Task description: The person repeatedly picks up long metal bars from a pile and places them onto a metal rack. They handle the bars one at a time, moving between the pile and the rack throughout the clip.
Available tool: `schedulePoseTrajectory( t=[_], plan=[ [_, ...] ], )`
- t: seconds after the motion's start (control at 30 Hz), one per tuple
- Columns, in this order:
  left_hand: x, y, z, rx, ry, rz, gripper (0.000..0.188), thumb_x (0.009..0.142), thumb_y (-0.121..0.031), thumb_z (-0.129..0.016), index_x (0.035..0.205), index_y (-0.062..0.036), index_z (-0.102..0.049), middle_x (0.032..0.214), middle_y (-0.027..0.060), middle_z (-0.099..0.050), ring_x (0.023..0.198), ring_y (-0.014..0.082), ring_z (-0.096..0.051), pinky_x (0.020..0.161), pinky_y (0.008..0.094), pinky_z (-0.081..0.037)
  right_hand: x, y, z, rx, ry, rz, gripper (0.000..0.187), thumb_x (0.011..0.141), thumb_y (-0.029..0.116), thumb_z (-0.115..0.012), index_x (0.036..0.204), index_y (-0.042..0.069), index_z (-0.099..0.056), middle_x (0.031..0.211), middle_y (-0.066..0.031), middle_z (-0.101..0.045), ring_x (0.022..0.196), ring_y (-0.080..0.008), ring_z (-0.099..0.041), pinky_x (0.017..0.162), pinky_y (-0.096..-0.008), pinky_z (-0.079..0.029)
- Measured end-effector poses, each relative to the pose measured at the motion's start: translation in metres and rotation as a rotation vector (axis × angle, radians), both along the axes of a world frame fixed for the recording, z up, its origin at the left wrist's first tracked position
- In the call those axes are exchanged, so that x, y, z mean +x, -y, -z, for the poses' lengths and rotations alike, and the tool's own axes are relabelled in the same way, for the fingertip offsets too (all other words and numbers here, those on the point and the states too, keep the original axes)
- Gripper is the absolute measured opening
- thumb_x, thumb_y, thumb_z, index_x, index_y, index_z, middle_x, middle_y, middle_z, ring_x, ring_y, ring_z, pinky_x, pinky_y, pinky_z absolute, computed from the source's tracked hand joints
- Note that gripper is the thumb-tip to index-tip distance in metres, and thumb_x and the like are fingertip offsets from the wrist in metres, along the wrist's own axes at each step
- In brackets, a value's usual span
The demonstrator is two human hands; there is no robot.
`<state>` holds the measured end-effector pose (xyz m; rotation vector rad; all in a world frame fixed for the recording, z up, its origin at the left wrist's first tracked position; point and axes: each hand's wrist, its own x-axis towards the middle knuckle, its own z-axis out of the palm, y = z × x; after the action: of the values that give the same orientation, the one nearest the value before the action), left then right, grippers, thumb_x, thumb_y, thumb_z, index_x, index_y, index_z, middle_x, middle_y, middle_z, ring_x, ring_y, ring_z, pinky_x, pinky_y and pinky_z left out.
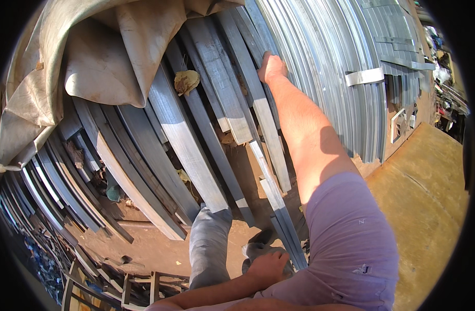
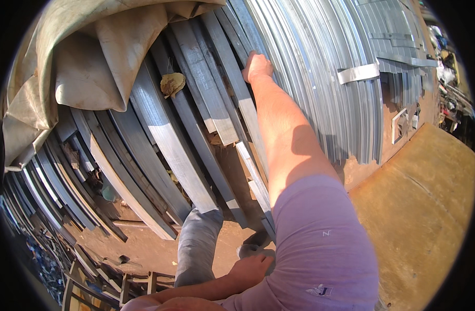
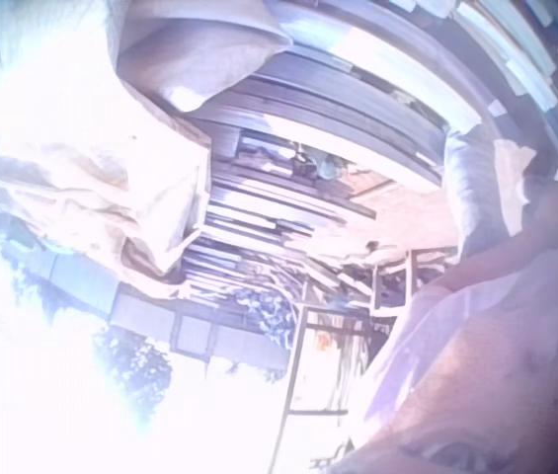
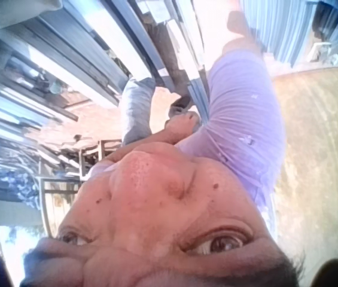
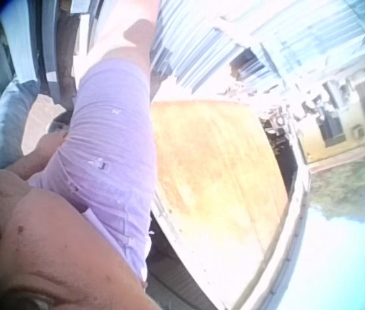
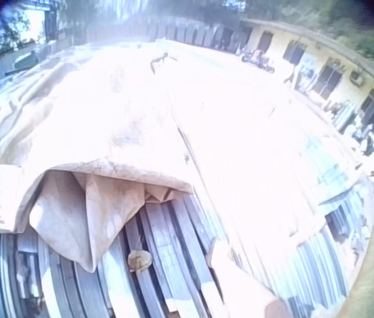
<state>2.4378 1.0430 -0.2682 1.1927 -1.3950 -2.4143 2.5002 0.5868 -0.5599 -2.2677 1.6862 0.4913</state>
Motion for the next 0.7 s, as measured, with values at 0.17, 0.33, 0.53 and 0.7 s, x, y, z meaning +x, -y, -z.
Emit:
schedulePoseTrajectory(
  t=[0.17,0.33,0.53,0.7],
  plan=[
    [-0.017,-0.033,0.027,-0.124,-0.011,-0.046,0.040,0.099,-0.029,-0.050,0.133,-0.0077,-0.048,0.123,0.0207,-0.059,0.107,0.0401,-0.066,0.086,0.0524,-0.055,0.001,-0.010,-0.003,-0.071,-0.043,-0.070,0.024,0.096,0.010,-0.054,0.119,0.006,-0.057,0.117,-0.0235,-0.065,0.106,-0.0425,-0.070,0.089,-0.0502,-0.058],
    [-0.027,-0.038,0.039,-0.153,-0.019,0.080,0.035,0.098,-0.014,-0.053,0.130,-0.0014,-0.047,0.120,0.0253,-0.062,0.102,0.0418,-0.070,0.080,0.0488,-0.060,-0.007,-0.014,0.010,-0.110,0.062,-0.018,0.026,0.097,0.008,-0.048,0.122,0.006,-0.053,0.117,-0.0265,-0.064,0.102,-0.0468,-0.069,0.089,-0.0552,-0.056],
    [-0.029,-0.039,0.037,-0.154,0.010,0.061,0.034,0.097,-0.020,-0.053,0.127,-0.0030,-0.049,0.121,0.0253,-0.060,0.102,0.0430,-0.069,0.081,0.0508,-0.059,-0.002,-0.012,-0.003,-0.049,0.077,0.095,0.027,0.092,0.009,-0.058,0.118,0.004,-0.060,0.114,-0.0282,-0.069,0.109,-0.0444,-0.068,0.094,-0.0494,-0.056],
    [-0.022,-0.024,0.015,-0.092,0.005,0.108,0.037,0.100,-0.028,-0.050,0.128,-0.0047,-0.051,0.122,0.0255,-0.058,0.112,0.0439,-0.065,0.089,0.0530,-0.055,-0.015,0.017,0.002,0.252,0.241,0.232,0.038,0.080,0.014,-0.074,0.113,-0.004,-0.070,0.115,-0.0284,-0.071,0.107,-0.0372,-0.071,0.093,-0.0422,-0.056]
  ],
)
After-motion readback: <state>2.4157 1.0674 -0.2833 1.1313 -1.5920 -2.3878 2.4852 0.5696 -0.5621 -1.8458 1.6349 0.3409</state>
